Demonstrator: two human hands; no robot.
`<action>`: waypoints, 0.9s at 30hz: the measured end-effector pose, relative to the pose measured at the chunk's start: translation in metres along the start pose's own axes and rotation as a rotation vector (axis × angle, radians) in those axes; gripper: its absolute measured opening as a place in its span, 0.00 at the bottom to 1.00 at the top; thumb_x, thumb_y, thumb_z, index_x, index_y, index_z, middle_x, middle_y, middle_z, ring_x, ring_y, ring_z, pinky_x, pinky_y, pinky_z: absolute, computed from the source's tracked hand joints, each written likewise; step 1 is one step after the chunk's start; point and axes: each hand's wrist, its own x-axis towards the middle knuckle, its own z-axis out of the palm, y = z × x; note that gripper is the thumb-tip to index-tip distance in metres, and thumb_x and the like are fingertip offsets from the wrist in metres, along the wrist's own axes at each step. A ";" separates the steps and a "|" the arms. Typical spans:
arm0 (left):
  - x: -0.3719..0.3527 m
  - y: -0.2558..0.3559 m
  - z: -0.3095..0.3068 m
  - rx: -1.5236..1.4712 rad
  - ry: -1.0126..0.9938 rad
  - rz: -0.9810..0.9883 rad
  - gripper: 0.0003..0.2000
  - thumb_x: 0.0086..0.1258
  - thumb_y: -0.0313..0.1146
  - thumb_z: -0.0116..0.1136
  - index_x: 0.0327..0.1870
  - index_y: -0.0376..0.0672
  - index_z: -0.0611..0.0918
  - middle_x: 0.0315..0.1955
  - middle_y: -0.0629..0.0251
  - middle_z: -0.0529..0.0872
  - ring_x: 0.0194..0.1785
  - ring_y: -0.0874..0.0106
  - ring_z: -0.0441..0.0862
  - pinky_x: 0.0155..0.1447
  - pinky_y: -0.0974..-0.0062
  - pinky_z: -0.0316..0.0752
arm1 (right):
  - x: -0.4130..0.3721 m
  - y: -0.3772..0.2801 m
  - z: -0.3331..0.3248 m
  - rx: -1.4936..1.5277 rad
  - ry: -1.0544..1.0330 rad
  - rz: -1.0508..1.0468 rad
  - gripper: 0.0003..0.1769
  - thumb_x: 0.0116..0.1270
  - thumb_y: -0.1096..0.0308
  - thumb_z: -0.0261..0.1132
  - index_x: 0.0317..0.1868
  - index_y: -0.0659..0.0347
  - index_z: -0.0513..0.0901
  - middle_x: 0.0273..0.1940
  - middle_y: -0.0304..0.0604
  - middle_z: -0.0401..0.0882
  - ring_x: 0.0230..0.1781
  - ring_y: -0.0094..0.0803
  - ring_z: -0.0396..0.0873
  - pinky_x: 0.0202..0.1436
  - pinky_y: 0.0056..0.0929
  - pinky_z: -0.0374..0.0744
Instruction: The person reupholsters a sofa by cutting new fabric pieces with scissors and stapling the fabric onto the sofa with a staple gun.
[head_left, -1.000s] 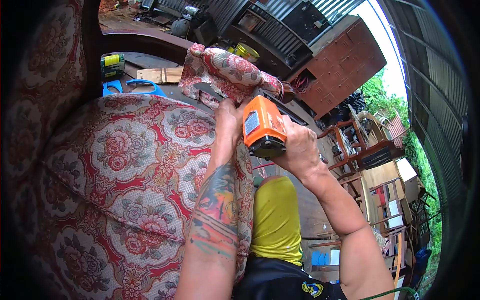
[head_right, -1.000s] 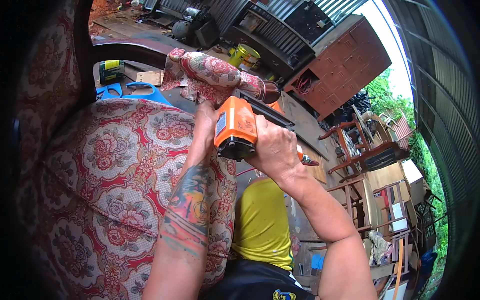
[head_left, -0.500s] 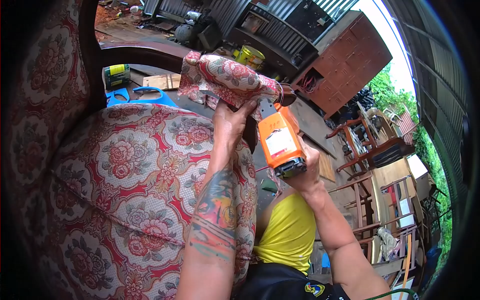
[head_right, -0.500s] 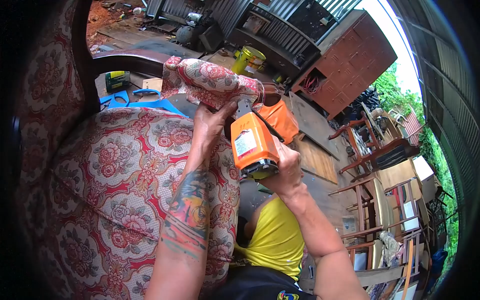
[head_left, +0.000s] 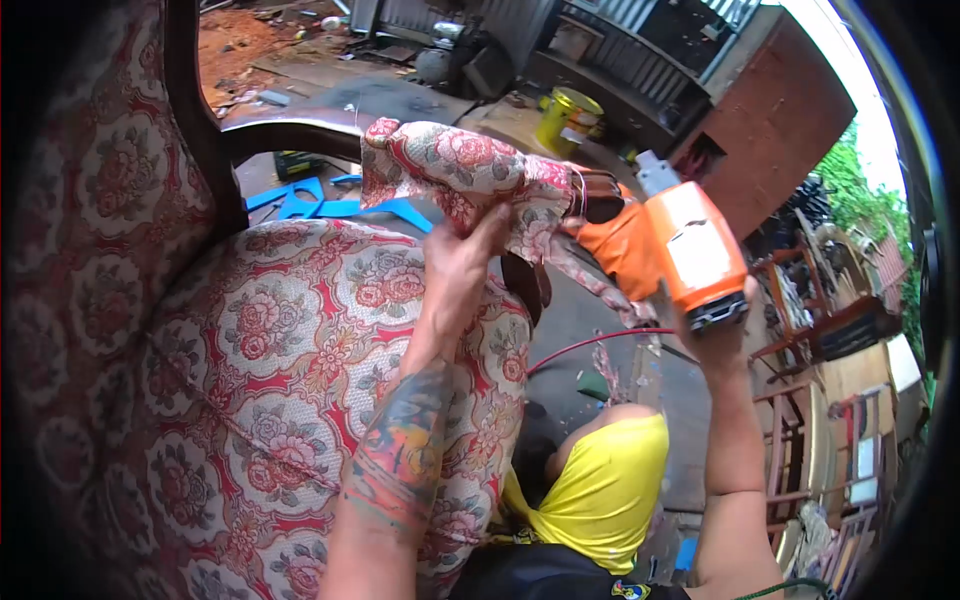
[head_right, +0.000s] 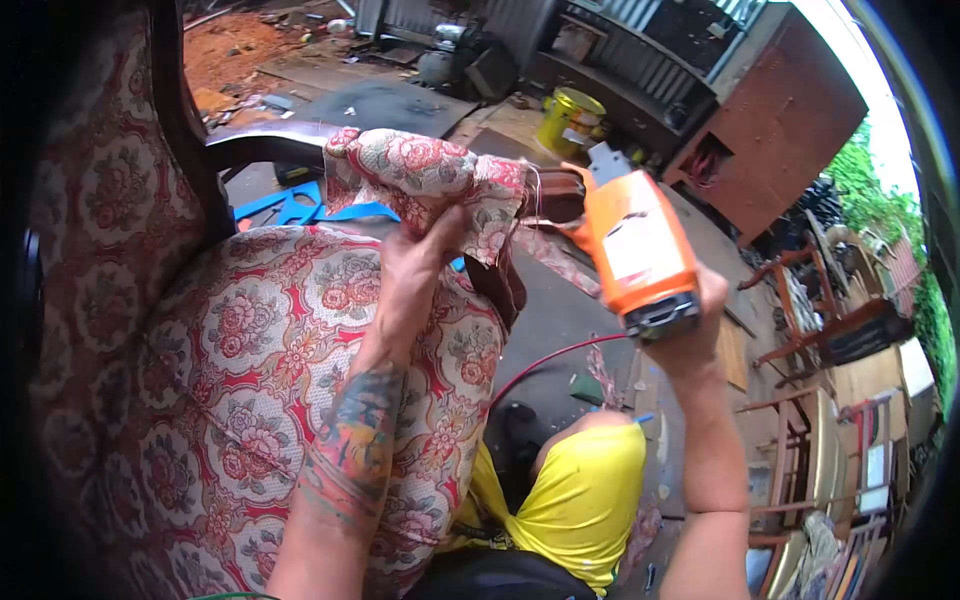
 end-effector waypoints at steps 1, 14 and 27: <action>-0.003 0.002 0.001 0.004 -0.013 -0.040 0.18 0.70 0.40 0.68 0.52 0.34 0.84 0.39 0.67 0.87 0.38 0.78 0.82 0.45 0.78 0.77 | 0.008 0.028 0.003 -0.027 0.109 -0.132 0.21 0.59 0.60 0.73 0.51 0.57 0.81 0.48 0.48 0.82 0.53 0.45 0.79 0.58 0.48 0.73; 0.004 0.015 0.045 -0.496 0.724 0.039 0.41 0.69 0.68 0.52 0.69 0.37 0.68 0.65 0.55 0.76 0.66 0.61 0.75 0.72 0.57 0.69 | 0.121 0.192 -0.018 -0.182 -0.048 -0.472 0.22 0.60 0.82 0.66 0.57 0.62 0.84 0.48 0.43 0.86 0.46 0.36 0.84 0.51 0.34 0.80; 0.064 0.004 0.066 -0.301 1.259 0.058 0.34 0.79 0.62 0.37 0.69 0.40 0.69 0.61 0.58 0.78 0.61 0.60 0.78 0.66 0.58 0.73 | 0.181 0.239 -0.068 0.221 -0.312 -0.434 0.05 0.70 0.74 0.65 0.44 0.64 0.84 0.24 0.37 0.75 0.22 0.30 0.74 0.26 0.31 0.71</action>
